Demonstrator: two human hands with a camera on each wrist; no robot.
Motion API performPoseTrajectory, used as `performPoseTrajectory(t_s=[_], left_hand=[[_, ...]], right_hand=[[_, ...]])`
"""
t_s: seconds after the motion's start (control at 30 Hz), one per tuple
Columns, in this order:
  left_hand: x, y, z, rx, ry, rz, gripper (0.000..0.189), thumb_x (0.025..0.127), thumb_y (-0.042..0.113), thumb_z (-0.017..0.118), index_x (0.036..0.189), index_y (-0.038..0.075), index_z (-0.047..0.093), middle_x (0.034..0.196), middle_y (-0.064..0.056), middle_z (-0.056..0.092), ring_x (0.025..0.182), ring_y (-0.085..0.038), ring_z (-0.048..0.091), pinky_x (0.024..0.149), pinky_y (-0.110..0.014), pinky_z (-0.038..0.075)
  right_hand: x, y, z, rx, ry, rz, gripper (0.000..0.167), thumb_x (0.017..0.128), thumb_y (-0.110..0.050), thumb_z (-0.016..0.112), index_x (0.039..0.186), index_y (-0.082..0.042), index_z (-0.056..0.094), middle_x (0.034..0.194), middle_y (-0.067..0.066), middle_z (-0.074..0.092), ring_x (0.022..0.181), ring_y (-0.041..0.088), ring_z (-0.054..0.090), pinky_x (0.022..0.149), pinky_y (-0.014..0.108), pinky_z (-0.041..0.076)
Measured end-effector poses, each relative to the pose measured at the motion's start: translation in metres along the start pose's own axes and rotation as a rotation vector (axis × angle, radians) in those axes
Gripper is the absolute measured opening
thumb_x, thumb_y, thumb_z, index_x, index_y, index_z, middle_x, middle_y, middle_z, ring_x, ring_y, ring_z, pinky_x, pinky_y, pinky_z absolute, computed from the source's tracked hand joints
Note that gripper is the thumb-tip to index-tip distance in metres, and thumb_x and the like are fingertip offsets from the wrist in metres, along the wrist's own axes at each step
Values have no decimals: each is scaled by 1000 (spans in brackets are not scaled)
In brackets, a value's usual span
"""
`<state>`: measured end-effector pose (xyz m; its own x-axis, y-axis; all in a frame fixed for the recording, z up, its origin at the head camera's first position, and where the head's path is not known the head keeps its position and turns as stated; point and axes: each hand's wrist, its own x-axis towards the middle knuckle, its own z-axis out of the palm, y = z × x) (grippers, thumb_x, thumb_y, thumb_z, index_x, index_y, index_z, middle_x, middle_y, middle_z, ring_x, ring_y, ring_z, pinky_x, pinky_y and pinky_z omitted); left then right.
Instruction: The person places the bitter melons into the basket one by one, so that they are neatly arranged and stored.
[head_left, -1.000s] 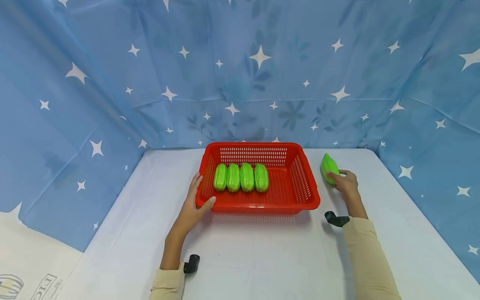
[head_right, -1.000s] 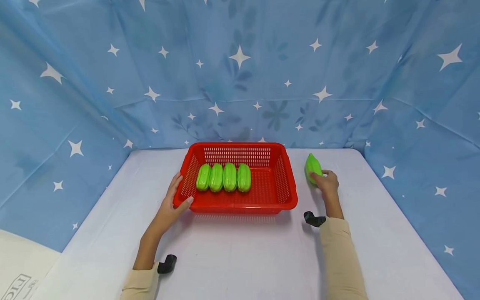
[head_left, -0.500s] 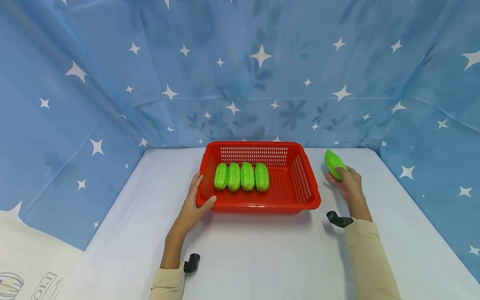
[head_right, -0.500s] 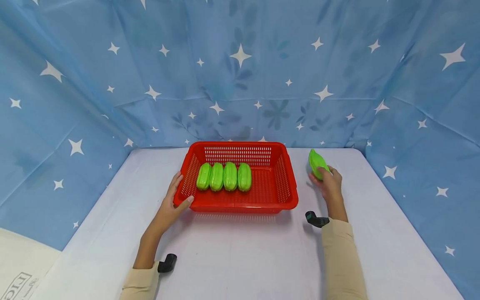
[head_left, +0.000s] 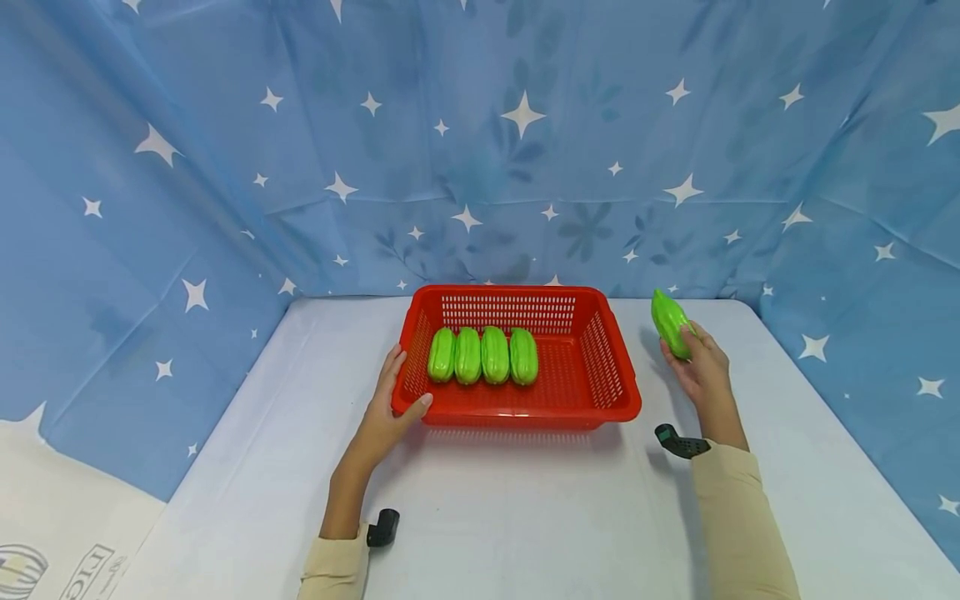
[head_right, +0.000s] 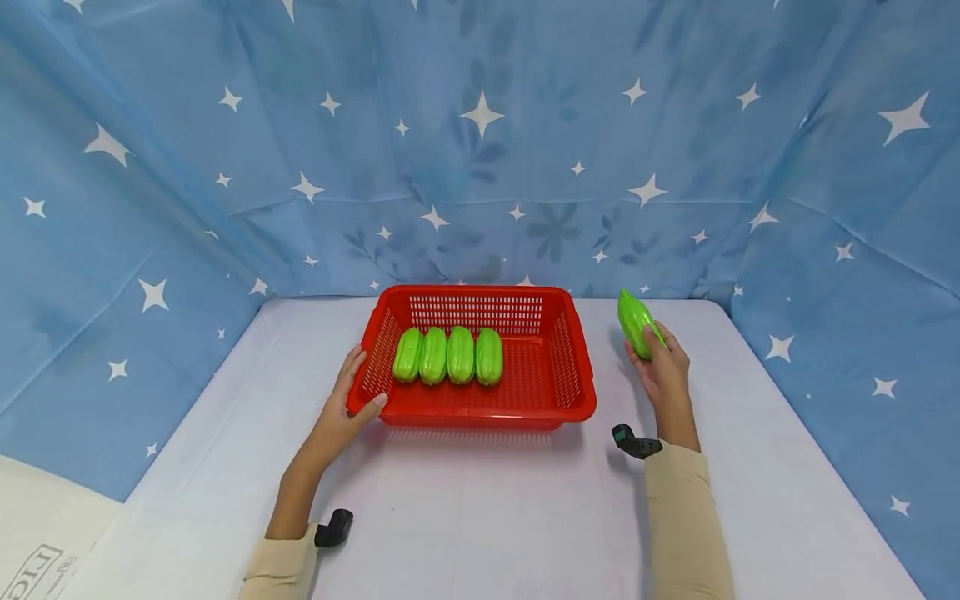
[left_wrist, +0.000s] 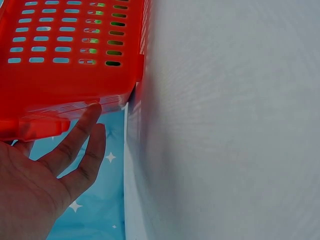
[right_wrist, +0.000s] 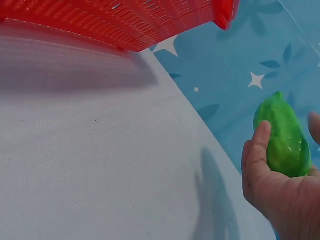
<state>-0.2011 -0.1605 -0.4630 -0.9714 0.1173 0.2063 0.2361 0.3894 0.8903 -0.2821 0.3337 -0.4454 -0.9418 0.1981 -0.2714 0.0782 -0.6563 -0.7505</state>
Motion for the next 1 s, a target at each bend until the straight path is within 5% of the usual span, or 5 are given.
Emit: performPoseTrajectory(t_s=[0.2, 0.6, 1.0], left_hand=[[0, 1, 0, 5, 2, 7, 86, 88, 42, 68, 157, 26, 18, 164, 14, 8, 152, -21, 13, 109, -50, 40], [-1, 3, -1, 2, 3, 22, 85, 89, 40, 67, 157, 24, 18, 164, 10, 7, 152, -24, 13, 111, -52, 37], [-1, 3, 0, 4, 7, 25, 85, 89, 41, 67, 157, 22, 19, 164, 10, 8, 152, -23, 13, 112, -51, 36]], right_hand=[[-3, -2, -3, 102, -10, 49, 58, 101, -26, 50, 154, -31, 28, 127, -10, 34, 123, 9, 33, 94, 29, 55], [6, -1, -10, 441, 25, 220, 67, 98, -21, 58, 148, -42, 20, 147, -15, 19, 143, 9, 24, 115, 34, 35], [3, -1, -7, 485, -12, 305, 72, 95, -18, 63, 147, -41, 20, 137, -4, 36, 140, 16, 34, 118, 35, 32]])
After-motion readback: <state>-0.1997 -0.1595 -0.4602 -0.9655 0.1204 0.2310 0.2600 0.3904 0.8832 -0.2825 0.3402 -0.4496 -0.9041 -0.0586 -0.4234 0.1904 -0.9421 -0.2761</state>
